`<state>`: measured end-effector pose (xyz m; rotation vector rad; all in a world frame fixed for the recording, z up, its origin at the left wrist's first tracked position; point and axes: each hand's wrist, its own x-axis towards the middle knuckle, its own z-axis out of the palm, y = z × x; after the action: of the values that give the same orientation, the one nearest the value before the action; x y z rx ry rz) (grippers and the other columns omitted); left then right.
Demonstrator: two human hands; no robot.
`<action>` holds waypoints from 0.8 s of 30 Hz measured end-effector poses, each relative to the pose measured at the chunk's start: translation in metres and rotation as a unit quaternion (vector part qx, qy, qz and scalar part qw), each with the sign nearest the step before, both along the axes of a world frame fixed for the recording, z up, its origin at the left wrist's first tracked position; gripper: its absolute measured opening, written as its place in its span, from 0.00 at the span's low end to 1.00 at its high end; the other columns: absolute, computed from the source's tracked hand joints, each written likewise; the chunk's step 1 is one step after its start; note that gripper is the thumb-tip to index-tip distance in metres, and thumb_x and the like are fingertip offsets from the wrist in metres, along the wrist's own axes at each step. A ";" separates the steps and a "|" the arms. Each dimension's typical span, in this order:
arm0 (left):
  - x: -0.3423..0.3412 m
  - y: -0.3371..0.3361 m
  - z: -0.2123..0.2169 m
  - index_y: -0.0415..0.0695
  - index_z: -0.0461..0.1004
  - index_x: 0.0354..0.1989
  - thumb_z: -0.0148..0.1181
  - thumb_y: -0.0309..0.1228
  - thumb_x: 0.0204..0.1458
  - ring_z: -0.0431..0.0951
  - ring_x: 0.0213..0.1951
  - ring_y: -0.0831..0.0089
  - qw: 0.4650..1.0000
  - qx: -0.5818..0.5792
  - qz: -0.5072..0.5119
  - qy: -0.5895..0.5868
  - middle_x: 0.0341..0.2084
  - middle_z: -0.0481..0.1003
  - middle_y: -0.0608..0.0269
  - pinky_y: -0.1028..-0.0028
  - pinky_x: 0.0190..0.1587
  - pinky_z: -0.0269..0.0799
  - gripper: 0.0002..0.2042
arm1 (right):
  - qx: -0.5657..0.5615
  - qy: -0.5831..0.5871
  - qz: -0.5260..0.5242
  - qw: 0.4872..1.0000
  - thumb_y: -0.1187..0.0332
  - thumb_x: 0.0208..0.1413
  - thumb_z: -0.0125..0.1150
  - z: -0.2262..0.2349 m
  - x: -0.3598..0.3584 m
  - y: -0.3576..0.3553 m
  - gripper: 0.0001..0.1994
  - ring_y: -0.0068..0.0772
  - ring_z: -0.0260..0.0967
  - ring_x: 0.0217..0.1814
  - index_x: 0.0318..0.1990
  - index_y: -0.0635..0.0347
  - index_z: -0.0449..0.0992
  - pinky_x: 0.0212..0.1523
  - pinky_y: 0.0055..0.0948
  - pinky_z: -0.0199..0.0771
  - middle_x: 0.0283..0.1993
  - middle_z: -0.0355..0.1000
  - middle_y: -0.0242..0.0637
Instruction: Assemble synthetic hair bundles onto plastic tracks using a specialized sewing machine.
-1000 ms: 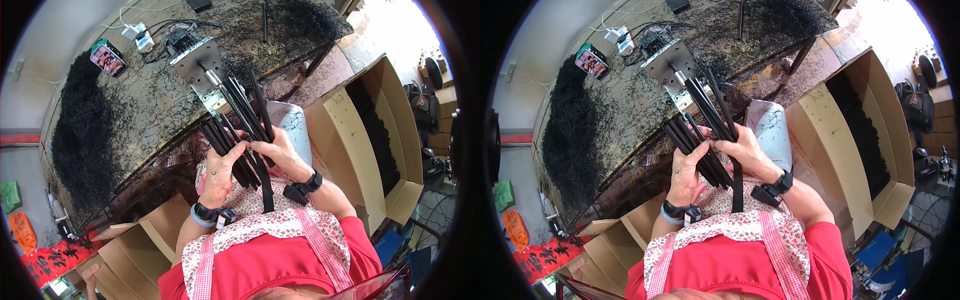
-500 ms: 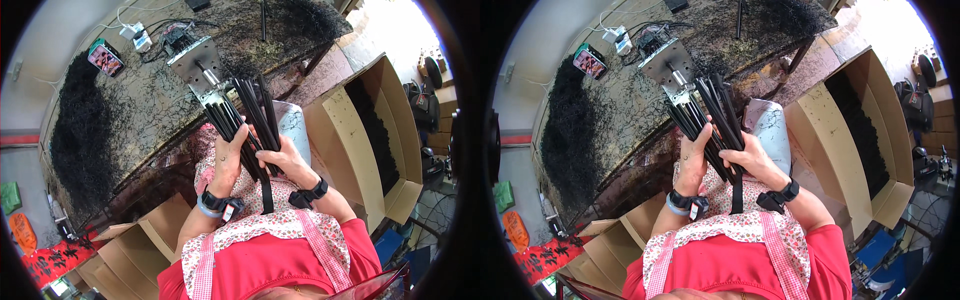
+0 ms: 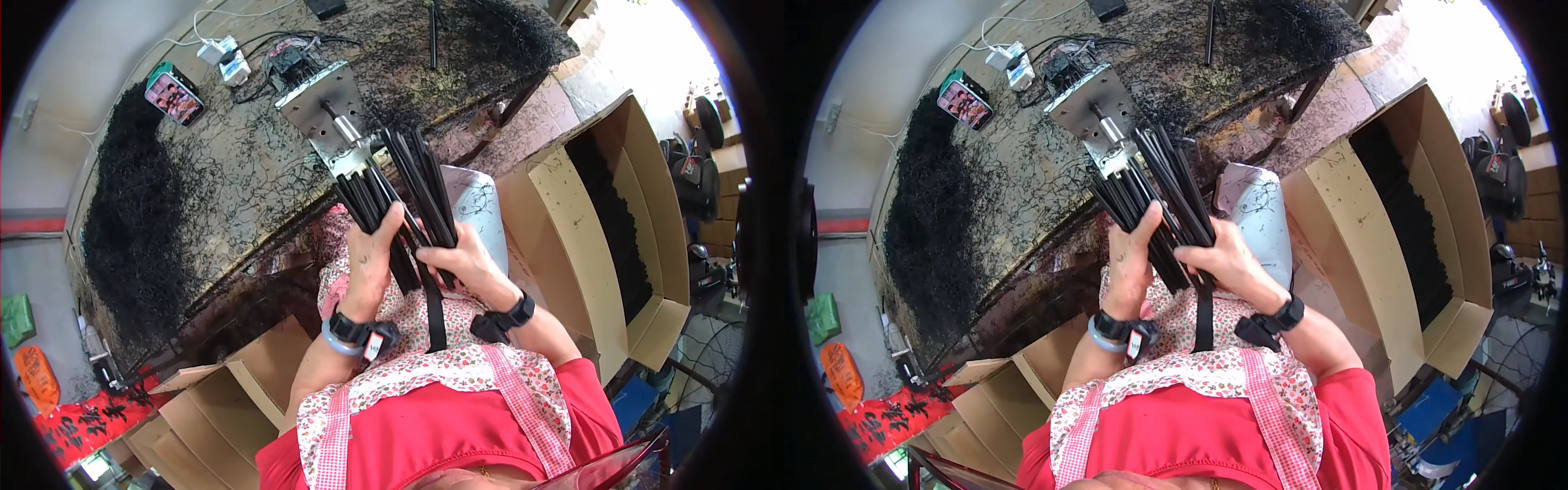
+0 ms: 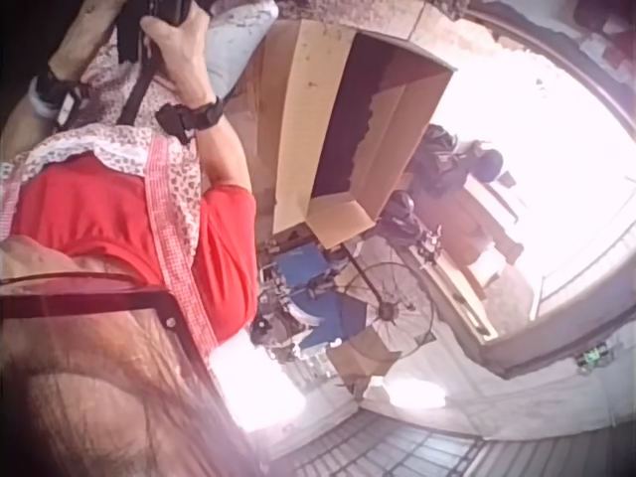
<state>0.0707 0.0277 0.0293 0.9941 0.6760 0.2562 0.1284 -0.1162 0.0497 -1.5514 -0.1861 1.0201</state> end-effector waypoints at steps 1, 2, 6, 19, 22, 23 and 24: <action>0.003 0.002 -0.001 0.40 0.75 0.36 0.67 0.35 0.51 0.76 0.25 0.76 1.000 0.000 -0.002 0.002 0.25 0.77 0.65 0.77 0.27 0.72 0.12 | 0.028 -0.012 -0.016 0.999 0.73 0.50 0.61 -0.002 0.003 0.003 0.13 0.15 0.64 0.22 0.43 0.66 0.73 0.23 0.19 0.63 0.24 0.69 0.29; 0.008 0.008 -0.002 0.40 0.75 0.35 0.67 0.35 0.51 0.77 0.25 0.76 1.000 0.010 -0.005 -0.005 0.25 0.77 0.64 0.77 0.28 0.72 0.12 | 0.052 -0.007 -0.002 0.999 0.73 0.50 0.61 -0.006 0.010 0.008 0.13 0.16 0.65 0.23 0.44 0.66 0.72 0.23 0.19 0.64 0.24 0.69 0.29; 0.013 0.026 -0.008 0.39 0.76 0.34 0.67 0.34 0.50 0.78 0.26 0.76 0.999 0.037 -0.007 -0.005 0.27 0.78 0.64 0.77 0.29 0.73 0.11 | 0.098 0.011 0.018 0.995 0.74 0.49 0.61 -0.017 0.023 0.012 0.16 0.17 0.66 0.23 0.47 0.66 0.71 0.25 0.19 0.66 0.26 0.71 0.30; 0.010 0.013 -0.011 0.38 0.77 0.37 0.65 0.39 0.51 0.77 0.27 0.75 0.996 -0.044 -0.074 0.003 0.27 0.78 0.63 0.76 0.32 0.73 0.15 | 0.105 0.058 -0.008 0.993 0.74 0.47 0.64 -0.006 0.011 -0.003 0.20 0.19 0.67 0.25 0.49 0.67 0.69 0.28 0.20 0.69 0.30 0.72 0.31; 0.015 0.022 -0.019 0.38 0.77 0.37 0.65 0.40 0.52 0.77 0.28 0.75 0.997 -0.035 -0.070 -0.001 0.27 0.78 0.63 0.76 0.32 0.73 0.15 | 0.088 0.051 0.021 0.995 0.74 0.46 0.64 -0.015 0.023 0.003 0.20 0.20 0.68 0.25 0.49 0.67 0.69 0.28 0.20 0.69 0.31 0.72 0.32; 0.014 0.024 -0.019 0.38 0.77 0.37 0.65 0.40 0.52 0.77 0.29 0.76 0.997 -0.025 -0.070 0.001 0.27 0.78 0.63 0.76 0.33 0.73 0.15 | 0.090 0.072 0.032 0.993 0.73 0.46 0.64 -0.017 0.023 0.005 0.20 0.20 0.68 0.25 0.49 0.67 0.69 0.28 0.20 0.68 0.31 0.72 0.32; 0.014 0.027 -0.018 0.39 0.77 0.37 0.64 0.40 0.52 0.77 0.29 0.76 0.996 -0.019 -0.079 0.020 0.28 0.78 0.63 0.77 0.33 0.72 0.15 | 0.089 0.093 0.041 0.991 0.73 0.46 0.65 -0.019 0.022 0.006 0.21 0.20 0.68 0.26 0.49 0.67 0.69 0.28 0.20 0.68 0.31 0.72 0.33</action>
<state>0.0847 0.0543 0.0117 1.0125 0.6329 0.0833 0.1506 -0.1106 0.0311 -1.2890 -0.2062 1.1757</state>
